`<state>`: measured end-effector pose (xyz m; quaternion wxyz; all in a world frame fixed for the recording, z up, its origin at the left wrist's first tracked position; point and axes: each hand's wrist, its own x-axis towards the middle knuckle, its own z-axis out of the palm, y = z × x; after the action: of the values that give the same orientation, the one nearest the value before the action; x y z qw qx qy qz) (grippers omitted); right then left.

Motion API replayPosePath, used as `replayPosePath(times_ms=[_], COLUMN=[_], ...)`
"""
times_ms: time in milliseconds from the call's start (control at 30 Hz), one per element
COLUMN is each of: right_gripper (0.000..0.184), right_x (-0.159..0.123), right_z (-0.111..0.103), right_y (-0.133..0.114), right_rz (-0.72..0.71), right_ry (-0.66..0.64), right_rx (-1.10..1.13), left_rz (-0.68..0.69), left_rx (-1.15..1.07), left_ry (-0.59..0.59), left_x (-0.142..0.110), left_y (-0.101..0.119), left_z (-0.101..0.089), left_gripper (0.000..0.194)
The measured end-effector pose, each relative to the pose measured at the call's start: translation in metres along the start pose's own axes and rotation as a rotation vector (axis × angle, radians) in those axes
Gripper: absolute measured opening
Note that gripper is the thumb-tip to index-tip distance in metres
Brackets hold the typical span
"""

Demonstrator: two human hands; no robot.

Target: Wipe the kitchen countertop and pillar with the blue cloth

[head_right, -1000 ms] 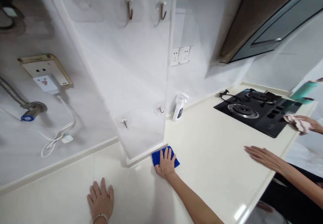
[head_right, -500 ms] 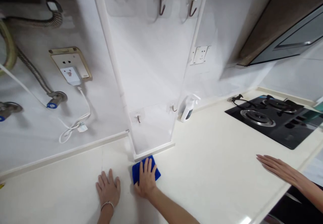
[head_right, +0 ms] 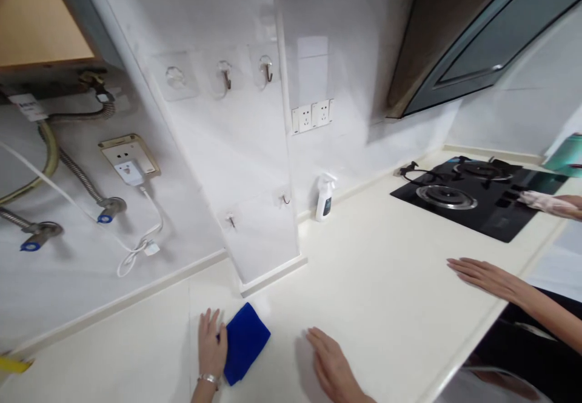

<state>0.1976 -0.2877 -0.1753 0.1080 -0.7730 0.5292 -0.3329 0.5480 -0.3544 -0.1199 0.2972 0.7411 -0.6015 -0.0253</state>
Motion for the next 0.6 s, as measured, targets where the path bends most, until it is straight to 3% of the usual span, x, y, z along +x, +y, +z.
replayPosePath(times_ms=[100, 233, 333, 467, 600], right_gripper=[0.052, 0.059, 0.058, 0.061, 0.068], right_x=[-0.052, -0.077, -0.075, -0.074, -0.076], right_z=[-0.023, -0.038, -0.038, -0.035, -0.034], right_y=[0.033, 0.041, 0.036, 0.037, 0.041], right_rz=[-0.069, -0.050, -0.006, -0.022, -0.061], right_ry=[0.100, 0.078, 0.055, 0.059, 0.109], right_rx=[-0.059, -0.116, -0.143, -0.154, -0.149], left_rz=[0.104, 0.125, 0.153, 0.191, 0.071], left_rx=[0.034, 0.161, 0.201, 0.180, 0.153], left_ry=[-0.075, -0.103, -0.112, -0.173, -0.152], left_x=[-0.024, -0.047, -0.049, -0.048, -0.042], left_y=[0.043, 0.072, 0.066, 0.040, 0.016], left_z=[0.024, 0.046, 0.044, 0.033, 0.023], left_gripper=[0.054, 0.059, 0.058, 0.056, 0.057])
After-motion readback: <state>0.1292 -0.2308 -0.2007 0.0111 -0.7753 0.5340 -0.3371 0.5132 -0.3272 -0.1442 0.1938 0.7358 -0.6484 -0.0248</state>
